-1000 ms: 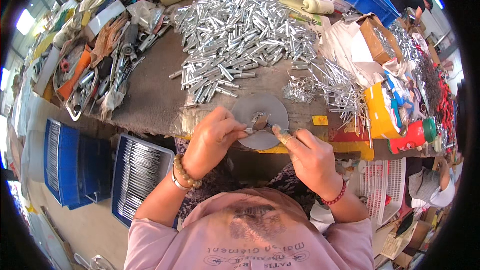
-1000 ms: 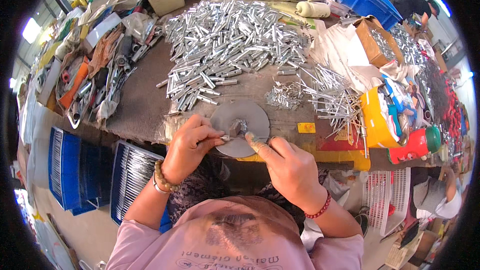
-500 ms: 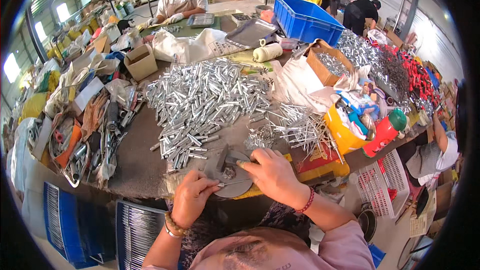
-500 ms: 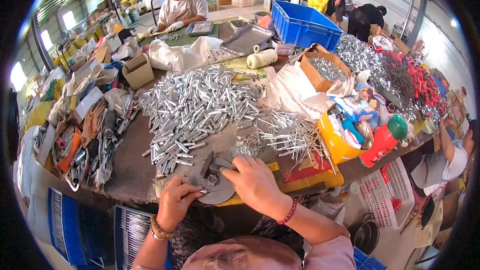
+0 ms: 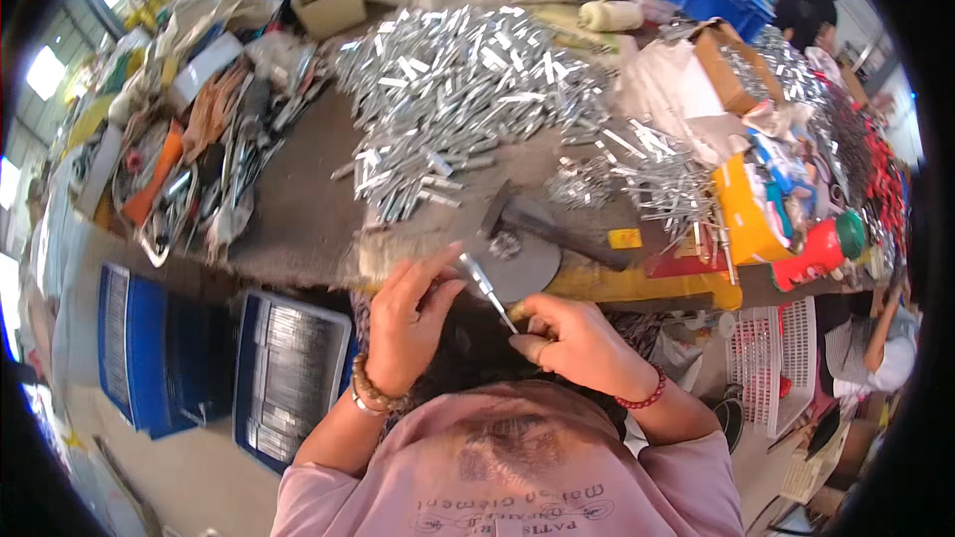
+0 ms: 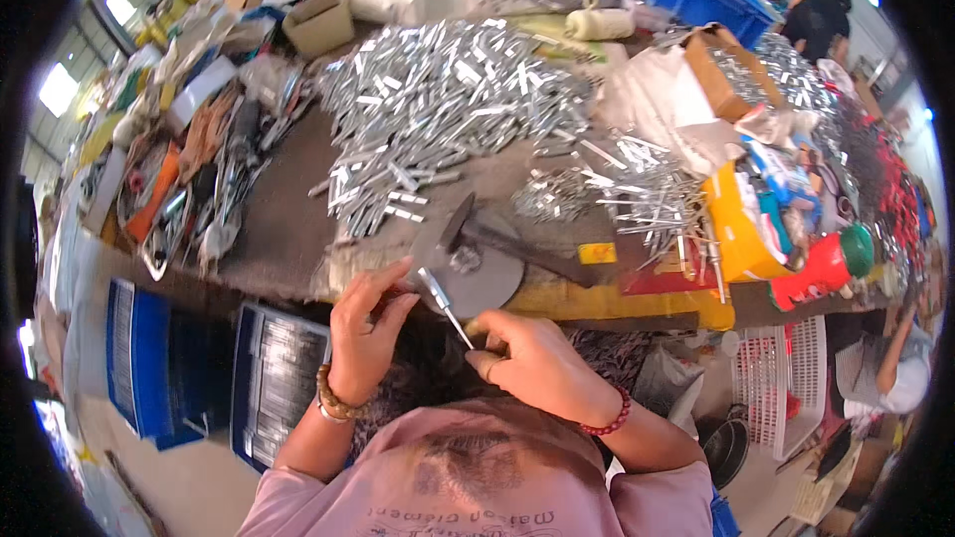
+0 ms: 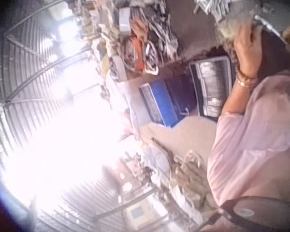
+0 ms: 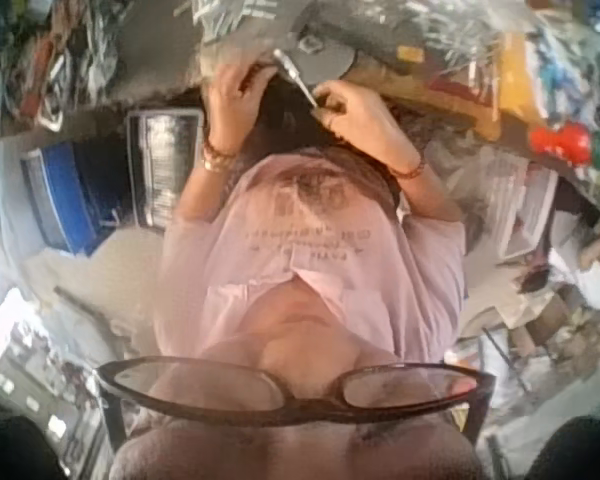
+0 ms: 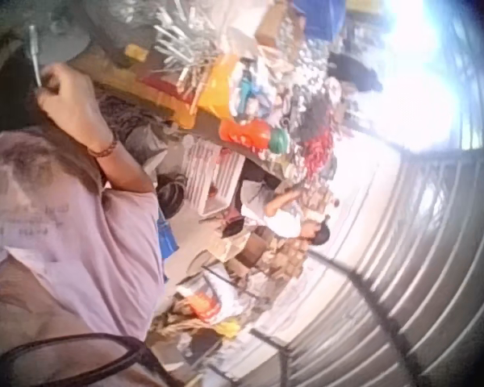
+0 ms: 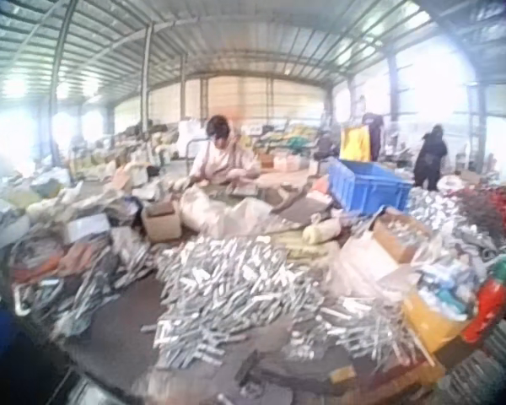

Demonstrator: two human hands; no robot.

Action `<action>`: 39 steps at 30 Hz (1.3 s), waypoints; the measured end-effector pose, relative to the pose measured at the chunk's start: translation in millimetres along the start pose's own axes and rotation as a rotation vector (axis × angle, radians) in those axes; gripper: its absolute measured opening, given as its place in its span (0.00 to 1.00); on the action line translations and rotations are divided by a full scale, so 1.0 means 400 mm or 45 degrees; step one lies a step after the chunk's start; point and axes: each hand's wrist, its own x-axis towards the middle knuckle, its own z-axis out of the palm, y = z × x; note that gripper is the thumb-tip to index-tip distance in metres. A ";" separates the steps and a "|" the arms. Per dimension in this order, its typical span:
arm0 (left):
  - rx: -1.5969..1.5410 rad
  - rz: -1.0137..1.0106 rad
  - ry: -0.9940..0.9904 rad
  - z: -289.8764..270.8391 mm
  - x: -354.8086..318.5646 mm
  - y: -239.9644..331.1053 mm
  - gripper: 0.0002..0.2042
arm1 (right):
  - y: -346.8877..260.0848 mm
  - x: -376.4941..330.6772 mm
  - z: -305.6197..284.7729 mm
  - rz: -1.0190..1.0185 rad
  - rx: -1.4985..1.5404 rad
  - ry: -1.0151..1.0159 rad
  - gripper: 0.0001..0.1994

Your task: The person assembles metal fasteners by inserting metal pins into metal sleeves, securing the parts on a round metal plate, and arranging the finished pieces into a plastic container.

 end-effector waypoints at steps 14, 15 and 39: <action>-1.233 -0.872 0.022 0.000 -0.104 0.010 0.34 | -0.043 -0.011 0.116 0.115 0.140 -0.106 0.17; -1.225 -0.874 0.048 -0.013 -0.098 0.010 0.34 | -0.019 -0.009 0.121 0.044 0.206 -0.079 0.17; 0.223 -1.586 0.846 -0.433 -0.565 -0.789 0.22 | 0.035 0.070 0.019 0.051 0.400 0.396 0.17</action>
